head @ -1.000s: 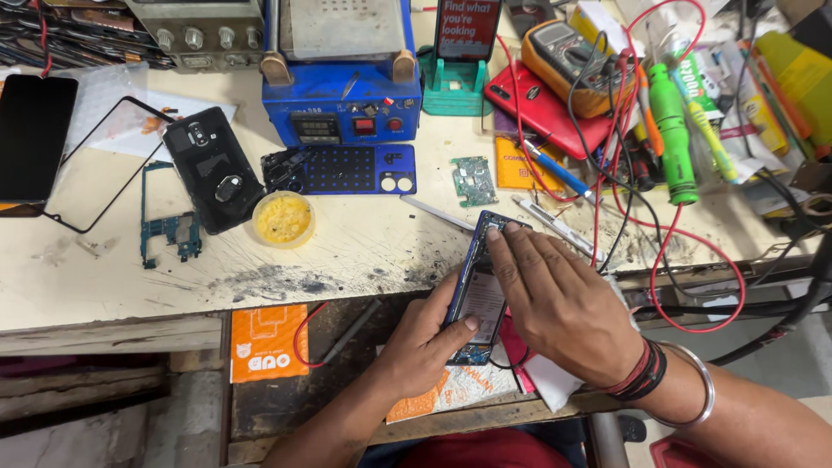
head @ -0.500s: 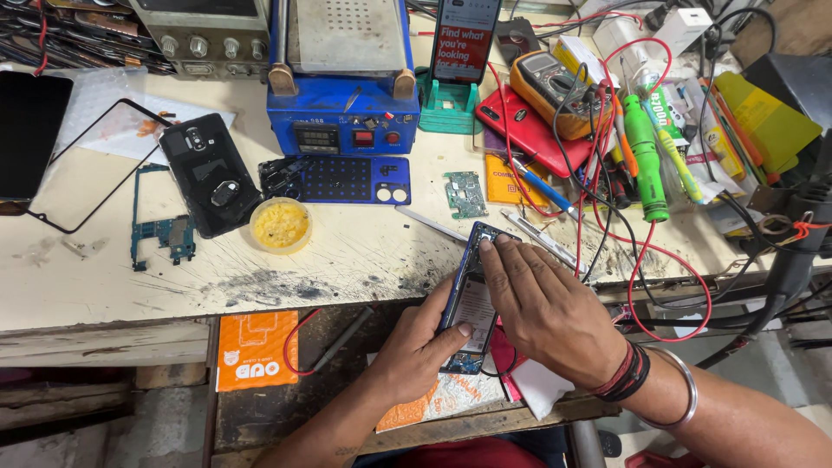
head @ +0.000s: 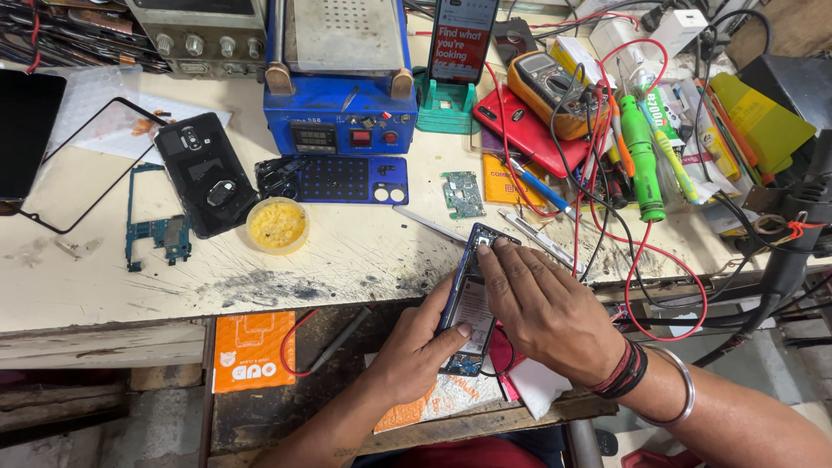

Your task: The person repairs a disassembled smartphone at a cluttered workbench. They handle the phone's motherboard and small internal components, work on the board with their fingers, then align and seat the board into the phone chassis and press it into place while holding the phone body.

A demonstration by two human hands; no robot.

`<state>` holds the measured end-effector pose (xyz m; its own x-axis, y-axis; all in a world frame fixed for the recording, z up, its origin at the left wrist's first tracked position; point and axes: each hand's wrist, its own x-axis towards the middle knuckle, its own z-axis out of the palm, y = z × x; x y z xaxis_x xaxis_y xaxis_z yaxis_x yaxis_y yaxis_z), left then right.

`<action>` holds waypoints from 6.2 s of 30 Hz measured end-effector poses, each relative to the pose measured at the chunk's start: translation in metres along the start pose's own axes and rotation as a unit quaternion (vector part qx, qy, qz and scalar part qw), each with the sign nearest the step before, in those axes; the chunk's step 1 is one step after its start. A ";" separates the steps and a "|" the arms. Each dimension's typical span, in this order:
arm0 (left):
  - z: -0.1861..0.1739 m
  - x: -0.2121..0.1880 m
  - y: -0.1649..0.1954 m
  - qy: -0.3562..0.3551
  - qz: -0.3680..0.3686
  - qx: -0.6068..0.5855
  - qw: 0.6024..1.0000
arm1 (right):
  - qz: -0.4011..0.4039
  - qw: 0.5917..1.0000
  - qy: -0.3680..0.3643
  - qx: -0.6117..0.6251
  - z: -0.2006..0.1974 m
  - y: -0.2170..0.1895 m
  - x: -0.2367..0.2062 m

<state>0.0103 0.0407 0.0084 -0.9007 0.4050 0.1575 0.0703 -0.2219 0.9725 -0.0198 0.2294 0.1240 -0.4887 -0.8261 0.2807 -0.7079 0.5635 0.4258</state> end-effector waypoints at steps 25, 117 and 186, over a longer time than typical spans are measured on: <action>0.002 0.000 0.001 0.008 -0.027 -0.044 0.999 | 0.122 0.985 -0.002 0.122 -0.002 0.003 0.004; 0.014 -0.004 0.004 0.193 0.047 -0.006 0.980 | 0.405 0.509 0.125 0.749 0.074 -0.062 -0.058; 0.013 -0.003 0.004 0.152 0.010 0.027 0.988 | 0.398 0.606 0.181 0.664 0.085 -0.084 -0.036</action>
<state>0.0191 0.0504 0.0140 -0.9855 0.1137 0.1256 0.1043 -0.1770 0.9787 0.0142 0.2130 0.0053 -0.9714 -0.0997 0.2154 -0.2249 0.0964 -0.9696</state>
